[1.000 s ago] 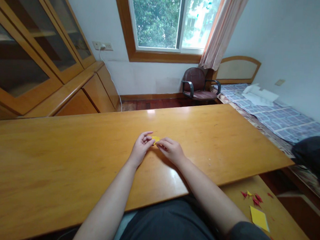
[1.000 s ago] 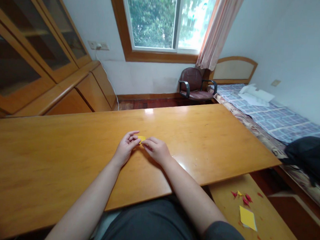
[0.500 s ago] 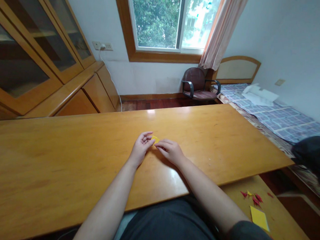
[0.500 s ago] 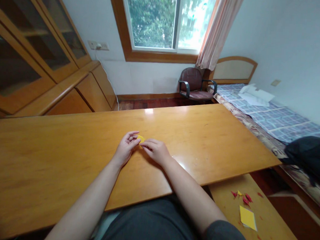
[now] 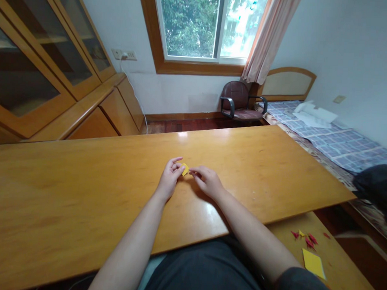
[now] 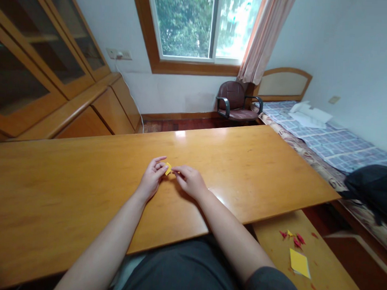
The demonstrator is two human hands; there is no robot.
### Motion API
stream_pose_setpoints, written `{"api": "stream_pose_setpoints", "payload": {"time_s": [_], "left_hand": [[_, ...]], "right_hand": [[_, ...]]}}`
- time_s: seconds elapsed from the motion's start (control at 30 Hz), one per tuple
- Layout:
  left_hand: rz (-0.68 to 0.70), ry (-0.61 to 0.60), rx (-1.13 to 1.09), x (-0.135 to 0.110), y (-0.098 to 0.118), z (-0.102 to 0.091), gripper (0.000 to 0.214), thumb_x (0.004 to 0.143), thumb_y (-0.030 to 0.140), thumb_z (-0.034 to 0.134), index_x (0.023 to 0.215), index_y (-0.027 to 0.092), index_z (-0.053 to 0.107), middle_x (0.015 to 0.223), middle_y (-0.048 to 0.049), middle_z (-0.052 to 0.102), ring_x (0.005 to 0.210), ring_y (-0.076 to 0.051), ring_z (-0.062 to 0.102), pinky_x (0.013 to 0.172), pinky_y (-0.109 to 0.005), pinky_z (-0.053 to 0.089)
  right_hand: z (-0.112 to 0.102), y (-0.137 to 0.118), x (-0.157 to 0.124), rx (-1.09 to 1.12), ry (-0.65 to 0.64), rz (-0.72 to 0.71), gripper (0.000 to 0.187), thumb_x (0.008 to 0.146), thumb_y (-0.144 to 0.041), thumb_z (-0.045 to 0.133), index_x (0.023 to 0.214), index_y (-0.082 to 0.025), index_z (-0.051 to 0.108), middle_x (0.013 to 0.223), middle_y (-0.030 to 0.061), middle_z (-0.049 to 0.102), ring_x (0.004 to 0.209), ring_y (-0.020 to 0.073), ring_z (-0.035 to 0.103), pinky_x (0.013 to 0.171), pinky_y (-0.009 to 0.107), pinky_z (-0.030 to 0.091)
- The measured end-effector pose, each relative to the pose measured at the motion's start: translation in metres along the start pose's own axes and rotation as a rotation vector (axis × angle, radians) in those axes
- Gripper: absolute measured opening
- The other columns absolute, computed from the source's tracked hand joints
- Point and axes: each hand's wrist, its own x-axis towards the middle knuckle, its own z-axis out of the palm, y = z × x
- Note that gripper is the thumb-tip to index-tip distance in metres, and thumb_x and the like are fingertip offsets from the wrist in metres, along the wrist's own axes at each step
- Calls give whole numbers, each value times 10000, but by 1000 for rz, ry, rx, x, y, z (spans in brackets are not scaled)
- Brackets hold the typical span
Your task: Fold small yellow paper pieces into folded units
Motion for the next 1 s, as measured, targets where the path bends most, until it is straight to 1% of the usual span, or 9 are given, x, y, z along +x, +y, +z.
{"api": "stream_pose_setpoints", "payload": {"time_s": [0.07, 0.13, 0.23, 0.33, 0.47, 0.53, 0.7, 0.87, 1.0], "left_hand": [[-16, -3, 6, 0, 1, 1, 481, 749, 320, 731, 1165, 197, 526, 741, 48, 572, 631, -88, 535, 614, -212, 418], [-29, -18, 30, -1, 2, 2, 519, 743, 320, 738, 1195, 205, 510, 719, 56, 568, 602, -84, 514, 579, -201, 389], [-61, -80, 57, -4, 5, 1, 547, 739, 327, 740, 1221, 219, 505, 683, 73, 541, 561, -77, 463, 533, -190, 333], [-99, -158, 59, -6, 7, -1, 543, 746, 334, 740, 1229, 223, 518, 693, 63, 539, 586, -82, 463, 530, -187, 316], [-149, -229, 33, -7, 10, -3, 499, 754, 342, 745, 1196, 211, 553, 713, 50, 543, 593, -81, 461, 521, -191, 303], [-157, -227, 15, -6, 10, -3, 504, 752, 336, 752, 1197, 214, 550, 723, 50, 559, 607, -81, 479, 549, -193, 329], [-154, -173, -34, -7, 13, 0, 519, 731, 291, 774, 1187, 201, 545, 762, 37, 613, 699, -96, 563, 671, -207, 407], [-173, -148, -153, -8, 17, 0, 588, 706, 280, 788, 1228, 210, 525, 828, 13, 650, 751, -121, 618, 719, -232, 462], [-133, -123, -161, -7, 16, 2, 612, 680, 252, 801, 1219, 213, 514, 1011, -44, 683, 824, -135, 644, 785, -263, 490]], "right_hand": [[0, 2, 2, -7, 47, 10, 242, 928, -203, 507, 1087, -232, 686, 983, 79, 687, 916, 178, 637, 845, 311, 506], [0, 5, 3, -1, 63, 4, 219, 919, -199, 529, 1057, -224, 698, 985, 81, 665, 922, 174, 627, 841, 301, 509], [2, 8, 3, 21, 35, -29, 181, 922, -214, 550, 1008, -215, 710, 966, 75, 661, 902, 161, 630, 832, 288, 513], [3, 11, 2, 32, 7, -66, 163, 921, -216, 564, 979, -213, 717, 920, 66, 674, 850, 152, 640, 798, 279, 523], [4, 14, 1, 32, 22, -94, 145, 914, -212, 583, 954, -219, 722, 900, 61, 679, 826, 151, 648, 771, 275, 533], [4, 13, 2, 30, 31, -107, 134, 906, -206, 594, 944, -213, 722, 893, 64, 680, 823, 155, 649, 765, 277, 535], [2, 10, 2, 12, 66, -119, 122, 904, -218, 602, 914, -215, 723, 884, 65, 678, 820, 155, 651, 765, 279, 535], [0, 9, 2, -23, 114, -97, 123, 905, -229, 602, 923, -223, 723, 880, 61, 679, 826, 157, 648, 768, 281, 530], [-2, 8, 3, -65, 146, -101, 130, 911, -236, 594, 922, -228, 723, 871, 59, 680, 834, 162, 645, 780, 291, 525]]}}
